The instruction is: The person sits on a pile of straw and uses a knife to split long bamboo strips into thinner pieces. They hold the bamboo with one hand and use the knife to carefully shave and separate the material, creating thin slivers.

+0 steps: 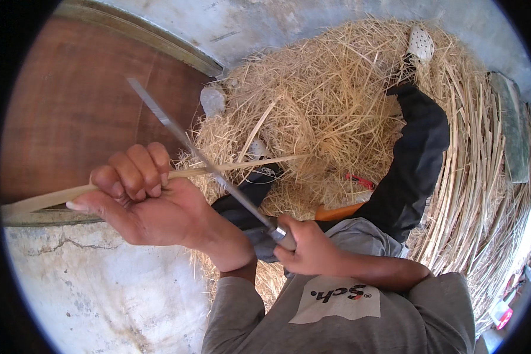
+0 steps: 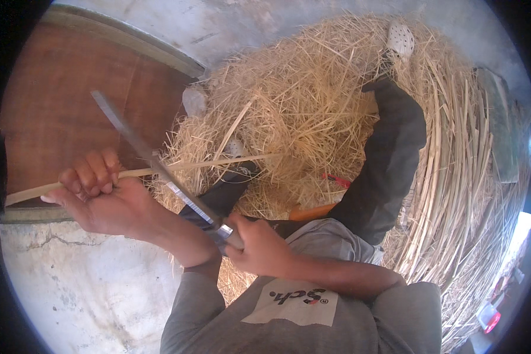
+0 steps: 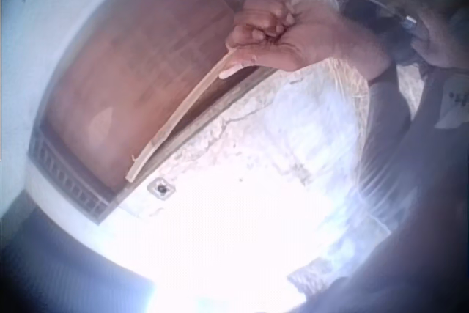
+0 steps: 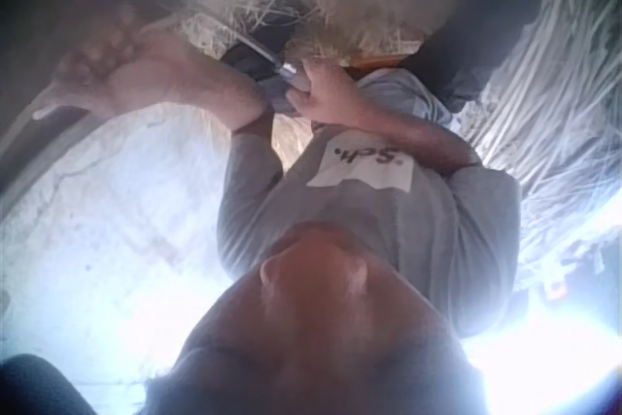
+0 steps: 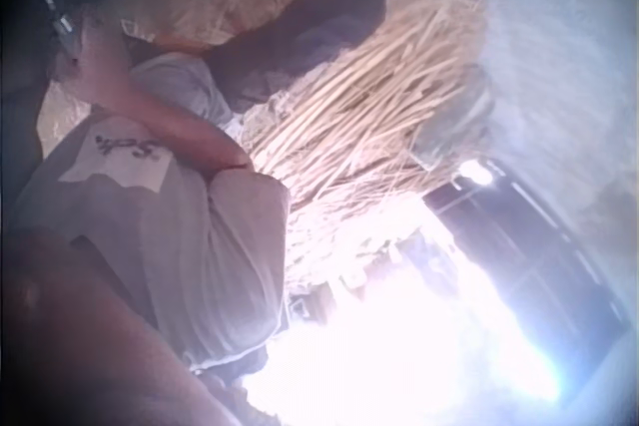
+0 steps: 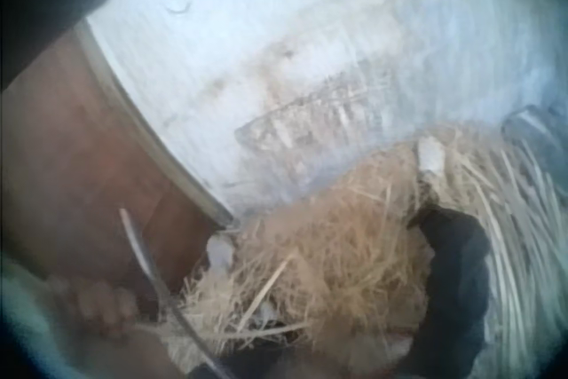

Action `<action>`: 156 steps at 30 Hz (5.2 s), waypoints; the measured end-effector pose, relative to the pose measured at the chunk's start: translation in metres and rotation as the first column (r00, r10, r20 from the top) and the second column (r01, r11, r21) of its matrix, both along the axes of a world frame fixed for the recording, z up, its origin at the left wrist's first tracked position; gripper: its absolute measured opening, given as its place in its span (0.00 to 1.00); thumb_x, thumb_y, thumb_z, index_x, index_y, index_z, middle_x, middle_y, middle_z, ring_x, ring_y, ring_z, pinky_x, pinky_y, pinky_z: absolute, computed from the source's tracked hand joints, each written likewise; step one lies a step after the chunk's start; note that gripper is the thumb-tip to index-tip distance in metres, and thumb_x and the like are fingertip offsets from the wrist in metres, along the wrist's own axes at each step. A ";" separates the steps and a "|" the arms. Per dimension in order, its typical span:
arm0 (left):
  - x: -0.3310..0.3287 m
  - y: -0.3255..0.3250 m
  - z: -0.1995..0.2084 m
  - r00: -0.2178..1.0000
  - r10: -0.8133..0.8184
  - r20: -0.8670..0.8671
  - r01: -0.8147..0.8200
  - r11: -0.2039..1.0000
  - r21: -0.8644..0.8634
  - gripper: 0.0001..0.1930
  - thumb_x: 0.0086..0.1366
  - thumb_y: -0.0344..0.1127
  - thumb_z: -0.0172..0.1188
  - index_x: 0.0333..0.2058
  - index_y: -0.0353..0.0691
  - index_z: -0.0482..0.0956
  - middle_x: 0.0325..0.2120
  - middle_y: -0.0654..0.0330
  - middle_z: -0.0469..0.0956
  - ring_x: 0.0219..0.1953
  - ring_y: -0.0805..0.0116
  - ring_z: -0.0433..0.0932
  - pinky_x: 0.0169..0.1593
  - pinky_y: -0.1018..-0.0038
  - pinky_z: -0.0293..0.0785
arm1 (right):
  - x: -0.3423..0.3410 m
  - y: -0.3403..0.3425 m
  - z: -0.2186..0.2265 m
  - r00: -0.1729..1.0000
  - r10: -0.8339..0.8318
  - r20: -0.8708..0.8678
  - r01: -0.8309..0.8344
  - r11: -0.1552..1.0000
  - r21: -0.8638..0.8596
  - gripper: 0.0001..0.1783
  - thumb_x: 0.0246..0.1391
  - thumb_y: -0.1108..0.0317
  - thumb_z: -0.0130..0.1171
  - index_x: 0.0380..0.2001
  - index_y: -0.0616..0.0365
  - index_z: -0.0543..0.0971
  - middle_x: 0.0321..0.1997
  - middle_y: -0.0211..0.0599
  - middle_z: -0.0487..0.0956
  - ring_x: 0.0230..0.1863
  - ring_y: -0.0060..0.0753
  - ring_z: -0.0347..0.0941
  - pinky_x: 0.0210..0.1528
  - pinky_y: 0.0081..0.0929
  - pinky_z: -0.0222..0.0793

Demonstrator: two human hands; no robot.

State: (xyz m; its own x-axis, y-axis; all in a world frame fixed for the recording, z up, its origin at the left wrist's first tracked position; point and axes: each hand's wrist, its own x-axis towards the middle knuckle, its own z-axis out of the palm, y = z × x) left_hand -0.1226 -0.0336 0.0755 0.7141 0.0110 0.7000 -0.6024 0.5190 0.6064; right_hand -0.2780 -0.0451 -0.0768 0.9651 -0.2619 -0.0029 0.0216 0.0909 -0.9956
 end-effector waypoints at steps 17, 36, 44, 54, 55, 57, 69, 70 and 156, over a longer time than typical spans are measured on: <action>0.009 0.007 0.002 0.999 0.040 -0.003 -0.040 0.998 -0.044 0.27 0.69 0.57 0.46 0.16 0.50 0.53 0.11 0.71 0.47 0.14 0.79 0.45 0.19 0.78 0.43 | 0.005 0.007 -0.007 0.999 -0.002 0.043 -0.002 0.995 0.104 0.14 0.42 0.73 0.57 0.35 0.65 0.69 0.20 0.42 0.67 0.20 0.34 0.62 0.26 0.31 0.64; 0.013 0.017 -0.001 0.990 0.134 -0.048 -0.138 0.988 -0.076 0.27 0.67 0.59 0.48 0.16 0.48 0.57 0.11 0.70 0.49 0.14 0.79 0.48 0.19 0.79 0.44 | 0.018 0.014 -0.020 1.000 -0.021 0.015 0.021 0.999 0.035 0.18 0.43 0.71 0.57 0.40 0.65 0.71 0.25 0.58 0.73 0.30 0.63 0.73 0.31 0.42 0.69; 0.023 0.012 0.002 0.988 0.142 -0.058 -0.149 0.977 -0.150 0.25 0.66 0.56 0.52 0.17 0.47 0.62 0.11 0.70 0.50 0.14 0.79 0.49 0.19 0.79 0.45 | 0.035 0.016 -0.075 0.987 -0.130 -0.090 0.126 0.991 -0.050 0.20 0.43 0.70 0.57 0.42 0.65 0.71 0.26 0.56 0.76 0.28 0.58 0.75 0.33 0.41 0.70; 0.032 0.015 0.002 0.989 0.137 -0.053 -0.144 0.972 -0.185 0.24 0.66 0.55 0.53 0.19 0.45 0.63 0.10 0.69 0.50 0.13 0.79 0.49 0.19 0.79 0.47 | 0.044 0.017 -0.043 0.979 -0.168 0.115 0.177 0.982 -0.065 0.18 0.42 0.71 0.58 0.40 0.65 0.71 0.19 0.48 0.72 0.20 0.46 0.73 0.26 0.37 0.67; 0.035 0.013 0.001 0.991 0.121 -0.050 -0.128 0.975 -0.184 0.24 0.66 0.55 0.53 0.19 0.45 0.63 0.10 0.69 0.50 0.13 0.79 0.49 0.19 0.79 0.47 | 0.046 0.015 -0.063 0.961 -0.248 0.124 0.261 0.960 -0.101 0.18 0.42 0.71 0.58 0.39 0.64 0.71 0.18 0.48 0.71 0.20 0.45 0.72 0.26 0.36 0.67; 0.035 0.012 0.002 0.989 0.139 -0.058 -0.148 0.971 -0.190 0.24 0.66 0.55 0.53 0.19 0.45 0.63 0.11 0.69 0.50 0.13 0.79 0.50 0.19 0.79 0.47 | 0.047 0.012 -0.091 0.979 -0.199 -0.050 0.195 0.978 -0.068 0.16 0.42 0.71 0.57 0.38 0.63 0.72 0.18 0.48 0.72 0.20 0.46 0.72 0.26 0.37 0.67; 0.032 0.021 0.001 0.995 0.084 -0.057 -0.094 0.972 -0.217 0.24 0.67 0.54 0.52 0.18 0.47 0.60 0.10 0.69 0.51 0.12 0.78 0.48 0.19 0.79 0.46 | 0.058 0.010 -0.043 0.964 -0.180 0.194 0.196 0.978 -0.071 0.12 0.43 0.72 0.56 0.34 0.62 0.69 0.16 0.43 0.69 0.17 0.44 0.70 0.22 0.34 0.65; 0.033 0.019 0.001 0.995 0.077 -0.058 -0.088 0.970 -0.225 0.23 0.67 0.54 0.52 0.18 0.47 0.60 0.10 0.69 0.51 0.12 0.79 0.48 0.19 0.79 0.45 | 0.060 0.008 -0.068 0.985 -0.161 0.059 0.164 0.985 -0.053 0.12 0.44 0.72 0.56 0.34 0.62 0.69 0.16 0.42 0.69 0.15 0.41 0.70 0.20 0.33 0.65; 0.081 0.023 0.005 0.926 -0.377 -0.011 0.376 0.926 -0.039 0.24 0.68 0.53 0.50 0.17 0.49 0.55 0.12 0.71 0.46 0.14 0.79 0.43 0.20 0.77 0.43 | 0.081 -0.038 -0.278 0.935 -0.132 -0.330 0.031 0.955 -0.295 0.12 0.40 0.70 0.55 0.30 0.65 0.75 0.23 0.49 0.75 0.24 0.44 0.73 0.29 0.38 0.68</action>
